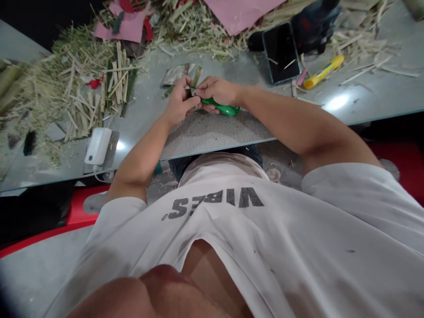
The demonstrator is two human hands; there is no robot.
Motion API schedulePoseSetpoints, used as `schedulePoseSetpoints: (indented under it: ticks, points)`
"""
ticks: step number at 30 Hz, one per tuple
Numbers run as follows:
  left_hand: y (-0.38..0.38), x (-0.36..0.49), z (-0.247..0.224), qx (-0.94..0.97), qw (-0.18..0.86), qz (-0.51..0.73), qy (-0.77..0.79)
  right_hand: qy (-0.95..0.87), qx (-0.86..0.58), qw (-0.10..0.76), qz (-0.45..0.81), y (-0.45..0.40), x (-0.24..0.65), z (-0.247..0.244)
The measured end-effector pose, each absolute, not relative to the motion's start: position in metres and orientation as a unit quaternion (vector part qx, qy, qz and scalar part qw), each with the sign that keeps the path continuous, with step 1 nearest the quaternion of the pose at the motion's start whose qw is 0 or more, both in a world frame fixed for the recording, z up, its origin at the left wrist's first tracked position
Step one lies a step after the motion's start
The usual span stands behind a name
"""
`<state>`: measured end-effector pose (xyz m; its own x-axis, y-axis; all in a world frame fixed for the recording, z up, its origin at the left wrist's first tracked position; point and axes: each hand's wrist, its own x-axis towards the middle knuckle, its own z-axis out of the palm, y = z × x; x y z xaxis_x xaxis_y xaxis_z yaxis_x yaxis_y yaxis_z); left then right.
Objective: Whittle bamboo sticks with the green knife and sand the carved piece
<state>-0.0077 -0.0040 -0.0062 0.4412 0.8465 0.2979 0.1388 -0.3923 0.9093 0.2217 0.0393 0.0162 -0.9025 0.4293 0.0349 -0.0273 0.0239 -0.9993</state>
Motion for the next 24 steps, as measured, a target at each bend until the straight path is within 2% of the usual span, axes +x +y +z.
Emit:
schedulePoseSetpoints:
  ticks: [3,6,16,19,24]
  points:
    - [0.004,-0.009,-0.015,0.770,0.356,0.441,0.292,-0.684,-0.123,0.159,0.701,0.040,0.222,0.017]
    - [0.007,-0.012,-0.017,0.792,0.303,0.426,0.317,-0.663,-0.118,0.151,0.723,0.040,0.221,0.016]
    - [0.015,-0.016,-0.026,0.783,0.169,0.474,0.365,-0.649,-0.133,0.239,0.710,0.038,0.207,0.003]
    - [0.020,-0.018,-0.028,0.785,0.168,0.466,0.371,-0.658,-0.147,0.261,0.691,0.036,0.204,0.000]
    - [0.011,-0.018,-0.022,0.804,0.227,0.429,0.344,-0.664,-0.144,0.218,0.701,0.036,0.207,0.001]
